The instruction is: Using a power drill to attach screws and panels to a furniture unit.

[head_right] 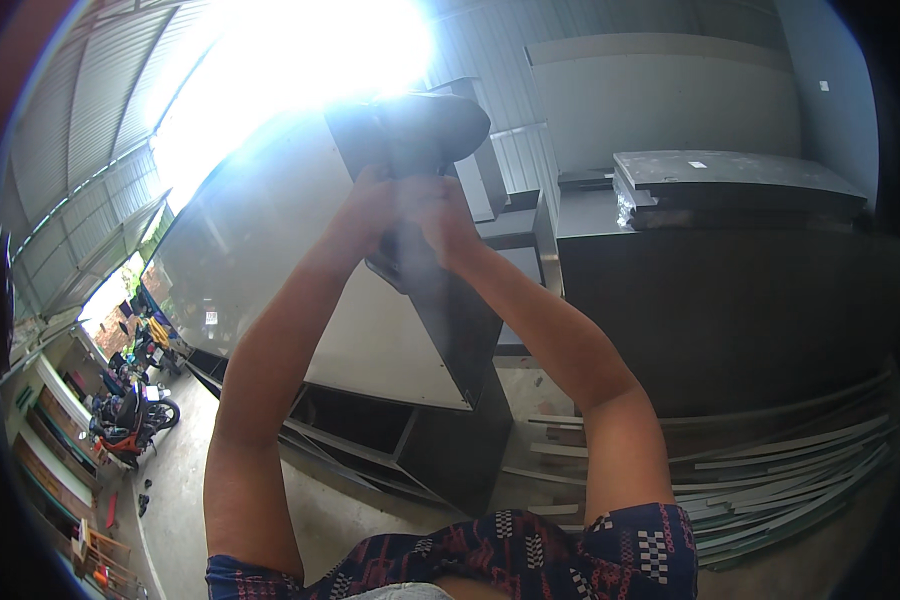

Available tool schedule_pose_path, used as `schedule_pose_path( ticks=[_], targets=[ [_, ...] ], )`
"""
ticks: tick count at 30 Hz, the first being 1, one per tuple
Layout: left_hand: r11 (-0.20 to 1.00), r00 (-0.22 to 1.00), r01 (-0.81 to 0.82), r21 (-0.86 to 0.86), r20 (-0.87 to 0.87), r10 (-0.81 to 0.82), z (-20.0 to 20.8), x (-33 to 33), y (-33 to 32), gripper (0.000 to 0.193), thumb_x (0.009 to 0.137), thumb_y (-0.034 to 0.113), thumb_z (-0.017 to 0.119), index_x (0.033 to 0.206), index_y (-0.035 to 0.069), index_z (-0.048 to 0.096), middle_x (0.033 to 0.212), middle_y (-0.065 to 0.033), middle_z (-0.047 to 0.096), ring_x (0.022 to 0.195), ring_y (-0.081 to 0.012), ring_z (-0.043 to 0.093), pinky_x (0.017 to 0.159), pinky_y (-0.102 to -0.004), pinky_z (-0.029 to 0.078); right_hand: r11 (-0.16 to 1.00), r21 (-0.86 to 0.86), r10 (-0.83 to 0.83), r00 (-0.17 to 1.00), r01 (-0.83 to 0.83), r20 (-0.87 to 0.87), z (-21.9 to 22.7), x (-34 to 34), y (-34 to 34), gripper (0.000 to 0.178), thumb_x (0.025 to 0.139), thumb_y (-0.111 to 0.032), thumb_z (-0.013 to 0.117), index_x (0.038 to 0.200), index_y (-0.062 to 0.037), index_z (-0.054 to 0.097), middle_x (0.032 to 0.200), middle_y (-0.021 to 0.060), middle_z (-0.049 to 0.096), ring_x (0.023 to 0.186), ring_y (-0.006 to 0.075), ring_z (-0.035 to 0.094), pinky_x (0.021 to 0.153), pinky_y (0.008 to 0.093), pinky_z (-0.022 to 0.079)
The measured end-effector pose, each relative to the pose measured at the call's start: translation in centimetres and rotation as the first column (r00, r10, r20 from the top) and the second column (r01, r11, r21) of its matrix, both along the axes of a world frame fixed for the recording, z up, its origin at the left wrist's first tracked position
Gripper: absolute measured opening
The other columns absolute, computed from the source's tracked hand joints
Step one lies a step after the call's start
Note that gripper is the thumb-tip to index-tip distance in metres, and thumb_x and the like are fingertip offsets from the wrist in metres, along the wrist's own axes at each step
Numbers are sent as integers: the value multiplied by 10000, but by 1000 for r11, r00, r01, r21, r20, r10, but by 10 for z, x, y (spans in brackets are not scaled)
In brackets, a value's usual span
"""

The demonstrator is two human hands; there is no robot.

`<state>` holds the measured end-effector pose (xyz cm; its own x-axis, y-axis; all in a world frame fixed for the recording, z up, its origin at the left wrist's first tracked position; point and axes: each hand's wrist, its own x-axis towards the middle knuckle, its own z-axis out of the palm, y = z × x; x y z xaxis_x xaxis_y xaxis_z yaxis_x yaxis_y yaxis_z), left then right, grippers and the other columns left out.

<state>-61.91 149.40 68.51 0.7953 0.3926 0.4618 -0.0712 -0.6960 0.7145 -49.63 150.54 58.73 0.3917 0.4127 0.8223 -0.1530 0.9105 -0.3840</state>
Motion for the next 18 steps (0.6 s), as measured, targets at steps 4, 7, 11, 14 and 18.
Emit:
schedule_pose_path(
  ticks=[4, 7, 11, 14, 18],
  targets=[
    [999, 999, 44, 3, -2, -44, -7, 5, 4, 290, 739, 171, 771, 936, -32, 705, 854, -114, 685, 747, -190, 672, 698, -329, 528, 990, 57, -136, 986, 131, 98, -13, 13, 17, 157, 750, 32, 579, 893, 2, 637, 898, 51, 656, 783, 138, 623, 669, 294, 502],
    [999, 999, 48, 14, -6, -48, -9, 5, 2, 297, 743, 172, 766, 950, -32, 703, 868, -114, 686, 756, -188, 671, 703, -328, 528, 900, 216, -420, 885, 378, 201, -16, 18, 23, 137, 747, 18, 529, 820, 7, 644, 895, 35, 664, 769, 107, 590, 641, 268, 467],
    [999, 1000, -3, 50, -17, 4, -9, 0, 0, 328, 741, 183, 772, 976, -32, 695, 891, -114, 683, 787, -185, 667, 726, -326, 525, 992, 67, -110, 989, 103, 103, -7, -3, -3, 190, 766, 14, 508, 873, 28, 665, 879, 53, 683, 787, 122, 613, 674, 274, 481],
    [999, 1000, 5, 43, 1, -5, -8, 0, 6, 356, 732, 200, 782, 988, -30, 690, 897, -113, 679, 798, -183, 663, 735, -324, 521, 997, 32, -74, 997, 73, 30, -5, -7, -2, 211, 785, 8, 500, 901, 34, 674, 861, 63, 688, 785, 122, 615, 684, 272, 484],
    [999, 1000, -13, 42, 4, 13, -4, -3, 1, 373, 727, 210, 783, 999, -27, 688, 906, -112, 677, 801, -186, 661, 740, -320, 521, 985, 67, -162, 983, 157, 83, -1, -9, -2, 202, 796, 6, 501, 899, 36, 672, 862, 69, 686, 777, 114, 609, 684, 270, 482]
  ],
)
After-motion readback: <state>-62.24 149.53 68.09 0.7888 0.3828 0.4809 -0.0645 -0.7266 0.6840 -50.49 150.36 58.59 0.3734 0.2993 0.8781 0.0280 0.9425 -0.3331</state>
